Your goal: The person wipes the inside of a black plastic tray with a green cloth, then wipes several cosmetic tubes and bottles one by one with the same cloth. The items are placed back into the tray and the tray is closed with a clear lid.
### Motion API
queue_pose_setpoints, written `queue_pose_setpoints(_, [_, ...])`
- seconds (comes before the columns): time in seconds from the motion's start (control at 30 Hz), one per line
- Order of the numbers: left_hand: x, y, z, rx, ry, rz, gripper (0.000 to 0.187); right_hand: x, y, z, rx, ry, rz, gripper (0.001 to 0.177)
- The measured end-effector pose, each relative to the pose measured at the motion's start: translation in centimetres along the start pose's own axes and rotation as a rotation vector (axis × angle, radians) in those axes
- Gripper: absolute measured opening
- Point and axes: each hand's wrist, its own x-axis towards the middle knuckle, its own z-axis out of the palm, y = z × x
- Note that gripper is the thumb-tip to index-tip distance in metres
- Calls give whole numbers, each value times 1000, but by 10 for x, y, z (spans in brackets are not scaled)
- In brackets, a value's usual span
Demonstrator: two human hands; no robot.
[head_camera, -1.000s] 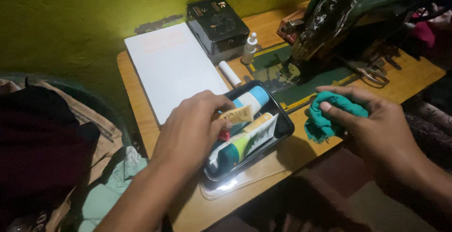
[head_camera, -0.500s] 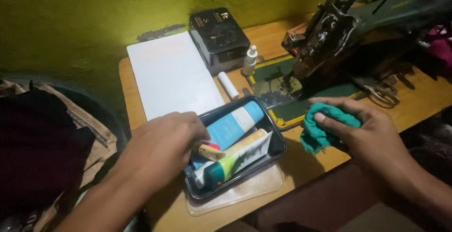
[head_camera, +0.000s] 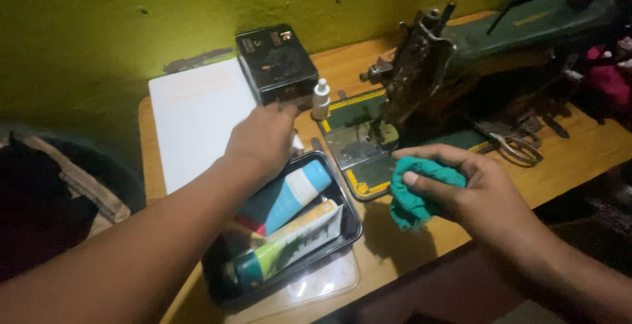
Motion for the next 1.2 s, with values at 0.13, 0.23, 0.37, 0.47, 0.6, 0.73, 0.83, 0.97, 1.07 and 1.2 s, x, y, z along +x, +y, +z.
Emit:
queue_pose_setpoints(0.13, [7, 1, 15, 12, -74, -137, 47, 2, -4, 1, -12, -30, 12, 32])
queue_pose_setpoints(0.23, [16, 4, 17, 136, -187, -165, 35, 6, -5, 0, -32, -96, -30, 32])
queue_pose_setpoints(0.37, [21, 6, 18, 152, -206, -178, 42, 11, -5, 0, 19, -168, -102, 32])
queue_pose_setpoints(0.47, [19, 3, 21, 95, -191, -191, 41, 11, -7, 1, -54, -84, -26, 30])
queue_pose_setpoints(0.6, [18, 2, 31, 7, -32, -190, 50, 10, -11, 3, -59, -125, -40, 30])
queue_pose_setpoints(0.73, [15, 1, 33, -315, 117, -199, 57, 8, -15, 5, -40, -142, -44, 31])
queue_pose_setpoints(0.83, [13, 9, 28, -401, 250, -286, 38, 5, -18, 7, -19, -98, -10, 30])
queue_pose_setpoints(0.97, [4, 24, 7, -787, 154, -401, 29, 2, -24, 14, 55, -48, -29, 38])
queue_pose_setpoints(1.07, [-20, 47, -7, -1120, 121, -328, 24, 2, -31, 20, 151, -52, -159, 44])
queue_pose_setpoints(1.2, [-46, 90, -19, -1510, 3, -382, 22, -4, -34, 34, -173, -181, -579, 52])
